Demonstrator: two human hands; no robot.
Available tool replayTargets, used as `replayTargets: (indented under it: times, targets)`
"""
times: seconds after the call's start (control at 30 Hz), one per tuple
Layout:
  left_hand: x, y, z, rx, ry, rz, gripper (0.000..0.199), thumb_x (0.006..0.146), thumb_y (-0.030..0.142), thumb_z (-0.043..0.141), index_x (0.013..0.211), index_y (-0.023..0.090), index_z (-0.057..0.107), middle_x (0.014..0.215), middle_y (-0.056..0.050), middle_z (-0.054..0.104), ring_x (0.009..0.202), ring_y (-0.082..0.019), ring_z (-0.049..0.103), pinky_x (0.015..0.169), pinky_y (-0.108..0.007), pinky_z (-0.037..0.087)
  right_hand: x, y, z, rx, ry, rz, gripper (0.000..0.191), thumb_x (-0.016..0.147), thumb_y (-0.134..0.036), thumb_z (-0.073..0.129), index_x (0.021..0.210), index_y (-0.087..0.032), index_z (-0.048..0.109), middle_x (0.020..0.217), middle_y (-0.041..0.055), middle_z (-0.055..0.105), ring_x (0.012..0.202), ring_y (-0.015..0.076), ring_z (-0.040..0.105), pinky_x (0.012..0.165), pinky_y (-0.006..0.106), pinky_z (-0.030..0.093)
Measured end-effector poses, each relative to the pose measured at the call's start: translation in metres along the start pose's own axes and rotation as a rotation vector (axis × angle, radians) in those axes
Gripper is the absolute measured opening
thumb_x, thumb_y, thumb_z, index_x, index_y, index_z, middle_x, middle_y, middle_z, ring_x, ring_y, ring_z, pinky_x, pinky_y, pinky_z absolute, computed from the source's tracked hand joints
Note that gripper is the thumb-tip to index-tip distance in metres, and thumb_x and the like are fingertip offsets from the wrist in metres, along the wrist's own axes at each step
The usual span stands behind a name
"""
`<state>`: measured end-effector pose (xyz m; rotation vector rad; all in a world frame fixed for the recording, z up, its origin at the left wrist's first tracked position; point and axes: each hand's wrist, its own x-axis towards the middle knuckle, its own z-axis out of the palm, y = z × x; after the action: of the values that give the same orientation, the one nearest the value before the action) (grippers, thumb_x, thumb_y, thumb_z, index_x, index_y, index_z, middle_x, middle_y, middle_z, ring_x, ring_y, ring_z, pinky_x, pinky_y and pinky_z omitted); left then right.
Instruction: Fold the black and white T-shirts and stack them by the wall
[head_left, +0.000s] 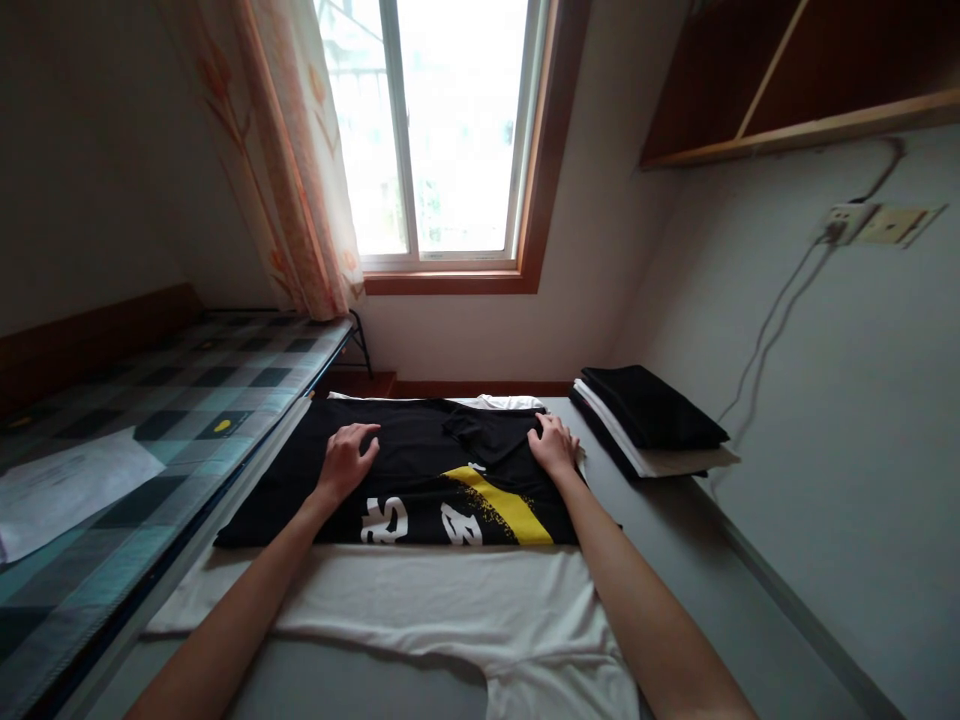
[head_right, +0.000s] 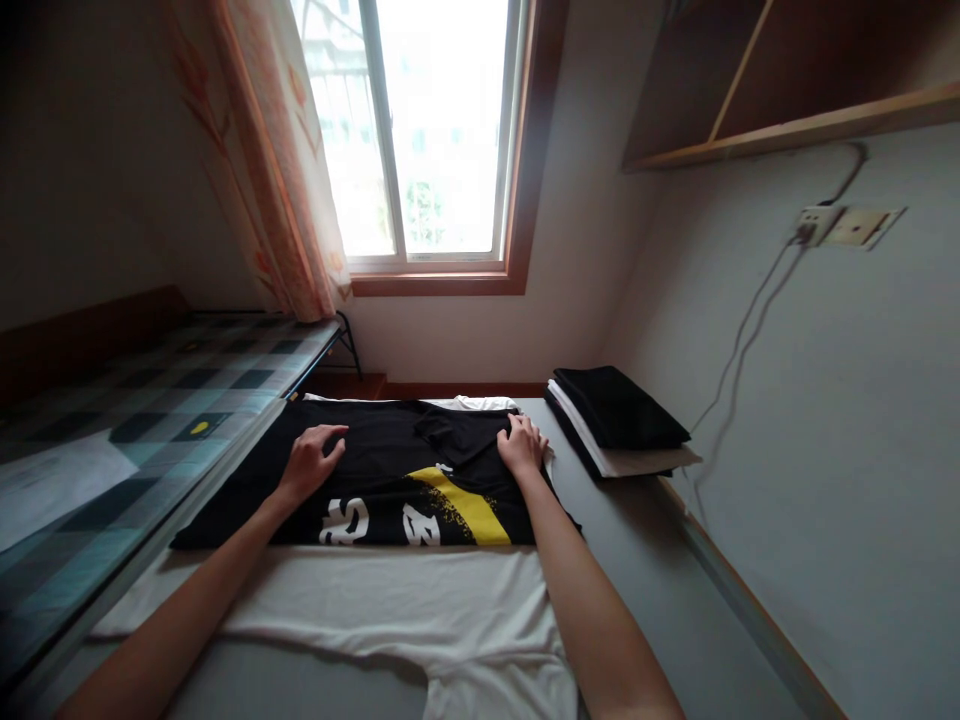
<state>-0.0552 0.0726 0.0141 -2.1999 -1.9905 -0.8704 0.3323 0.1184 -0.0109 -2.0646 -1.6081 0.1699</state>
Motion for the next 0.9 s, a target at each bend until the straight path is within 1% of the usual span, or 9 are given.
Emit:
replayTargets:
  times: [0.1,0.2,0.27,0.33,0.43,0.53,0.6,0.73,0.9]
  targets:
    - [0.020,0.028,0.008,-0.147,-0.093,-0.016,0.031,0.086,0.032,0.051,0.113,0.024,0.065,0.106,-0.003,0.072,0.108,-0.022,0.061,0.099,-0.036,0.043,0.000,0.000,0.000,-0.010,-0.005,0.003,0.050,0.087,-0.028,0.044,0.135,-0.021,0.055,0.138,0.0103,0.052,0.122,0.0279,0.047,0.102,0.043,0.031]
    - [0.047,0.059,0.025,-0.281,-0.212,-0.071,0.035,0.084,0.031,0.054,0.117,0.024,0.063,0.101,-0.002,0.073,0.101,-0.021,0.064,0.092,-0.033,0.046,0.001,0.000,0.001,-0.015,-0.007,0.005,0.050,0.087,-0.028,0.044,0.135,-0.020,0.056,0.138,0.0102,0.053,0.121,0.0283,0.048,0.102,0.044,0.031]
    - [0.064,0.078,0.039,-0.321,-0.258,-0.138,0.037,0.083,0.028,0.054,0.119,0.024,0.062,0.101,-0.003,0.074,0.100,-0.021,0.065,0.089,-0.033,0.046,0.001,0.000,0.001,-0.013,-0.009,0.001,0.050,0.087,-0.028,0.044,0.134,-0.019,0.056,0.138,0.0103,0.053,0.121,0.0283,0.049,0.102,0.044,0.031]
    - [0.078,0.095,0.053,-0.326,-0.306,-0.233,0.037,0.084,0.029,0.054,0.120,0.026,0.062,0.104,-0.004,0.074,0.103,-0.022,0.064,0.089,-0.035,0.045,0.001,0.001,0.001,-0.008,-0.011,-0.002,0.049,0.087,-0.029,0.044,0.134,-0.019,0.056,0.138,0.0100,0.054,0.121,0.0281,0.048,0.102,0.043,0.031]
    - [0.090,0.114,0.072,-0.300,-0.319,-0.316,0.035,0.085,0.034,0.054,0.118,0.027,0.063,0.107,-0.005,0.073,0.108,-0.026,0.062,0.092,-0.041,0.042,0.002,0.001,0.001,0.000,-0.011,0.007,0.049,0.087,-0.029,0.046,0.134,-0.021,0.057,0.138,0.0092,0.054,0.122,0.0279,0.048,0.101,0.043,0.031]
    - [0.094,0.126,0.085,-0.282,-0.282,-0.348,0.034,0.088,0.042,0.050,0.115,0.027,0.065,0.108,-0.008,0.073,0.111,-0.030,0.060,0.095,-0.046,0.039,0.002,0.001,0.001,0.001,-0.004,0.006,0.049,0.086,-0.031,0.047,0.133,-0.023,0.058,0.137,0.0089,0.054,0.121,0.0281,0.049,0.101,0.043,0.031]
    - [0.092,0.132,0.091,-0.250,-0.230,-0.360,0.034,0.090,0.045,0.047,0.112,0.027,0.067,0.108,-0.009,0.073,0.111,-0.031,0.059,0.096,-0.049,0.037,0.002,0.000,0.001,-0.002,0.002,0.005,0.049,0.086,-0.032,0.047,0.132,-0.023,0.058,0.136,0.0095,0.055,0.120,0.0281,0.050,0.101,0.043,0.032]
    - [0.084,0.139,0.099,-0.161,-0.144,-0.336,0.033,0.092,0.039,0.044,0.109,0.026,0.069,0.109,-0.012,0.072,0.110,-0.033,0.058,0.094,-0.051,0.036,0.000,-0.002,-0.001,-0.015,0.023,-0.005,0.049,0.086,-0.032,0.047,0.132,-0.021,0.058,0.135,0.0102,0.055,0.118,0.0287,0.049,0.101,0.044,0.031]
    - [0.079,0.139,0.106,-0.159,-0.150,-0.297,0.031,0.088,0.032,0.051,0.114,0.027,0.067,0.114,-0.009,0.070,0.111,-0.031,0.056,0.094,-0.047,0.036,0.000,-0.004,-0.001,-0.037,0.043,-0.026,0.048,0.086,-0.032,0.048,0.131,-0.020,0.059,0.134,0.0101,0.056,0.118,0.0297,0.049,0.101,0.044,0.031]
